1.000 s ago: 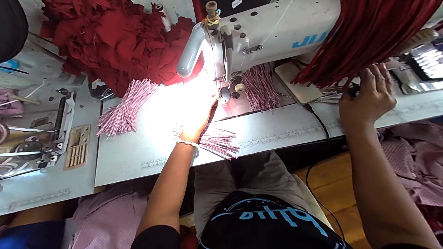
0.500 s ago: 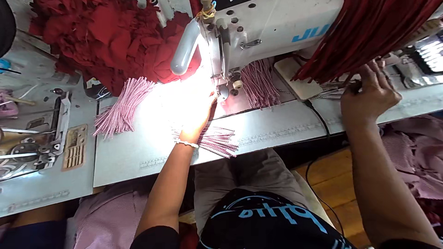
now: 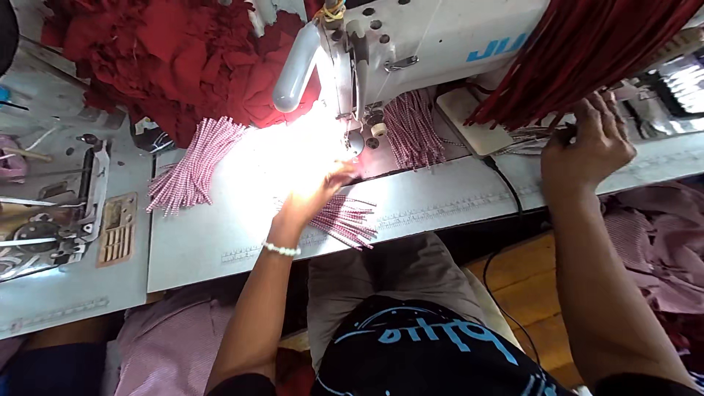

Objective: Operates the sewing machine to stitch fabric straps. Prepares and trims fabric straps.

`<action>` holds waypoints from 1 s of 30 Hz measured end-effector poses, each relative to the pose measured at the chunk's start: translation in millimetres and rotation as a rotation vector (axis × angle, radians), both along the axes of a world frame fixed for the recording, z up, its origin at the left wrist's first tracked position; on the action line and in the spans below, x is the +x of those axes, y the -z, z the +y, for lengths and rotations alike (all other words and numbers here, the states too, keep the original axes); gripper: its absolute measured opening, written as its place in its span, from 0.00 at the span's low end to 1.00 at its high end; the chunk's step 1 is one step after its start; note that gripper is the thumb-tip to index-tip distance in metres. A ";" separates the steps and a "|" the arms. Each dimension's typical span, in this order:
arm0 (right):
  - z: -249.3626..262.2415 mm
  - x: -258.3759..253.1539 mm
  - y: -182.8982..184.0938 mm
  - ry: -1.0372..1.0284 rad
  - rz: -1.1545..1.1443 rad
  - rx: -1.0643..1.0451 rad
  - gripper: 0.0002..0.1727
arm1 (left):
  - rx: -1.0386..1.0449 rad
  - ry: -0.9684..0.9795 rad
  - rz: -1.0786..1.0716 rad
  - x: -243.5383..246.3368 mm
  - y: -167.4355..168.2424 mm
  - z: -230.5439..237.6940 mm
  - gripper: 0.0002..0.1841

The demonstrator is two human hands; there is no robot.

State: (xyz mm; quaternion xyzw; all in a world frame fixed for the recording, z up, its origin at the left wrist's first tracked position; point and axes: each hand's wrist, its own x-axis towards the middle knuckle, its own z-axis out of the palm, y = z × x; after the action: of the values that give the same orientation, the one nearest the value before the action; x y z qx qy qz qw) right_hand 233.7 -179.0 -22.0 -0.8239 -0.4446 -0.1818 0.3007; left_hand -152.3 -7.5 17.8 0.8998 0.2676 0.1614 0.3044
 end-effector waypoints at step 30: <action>2.1 -0.8 -3.4 -0.017 0.000 -0.011 0.26 | 0.384 -0.324 0.123 8.5 24.0 3.8 0.15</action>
State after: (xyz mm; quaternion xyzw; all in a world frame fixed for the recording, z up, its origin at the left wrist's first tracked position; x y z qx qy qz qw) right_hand 232.9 -176.8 -18.6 -0.8216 -0.4526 -0.1771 0.2978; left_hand -143.8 -3.7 -6.2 0.8946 0.3908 0.2010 0.0811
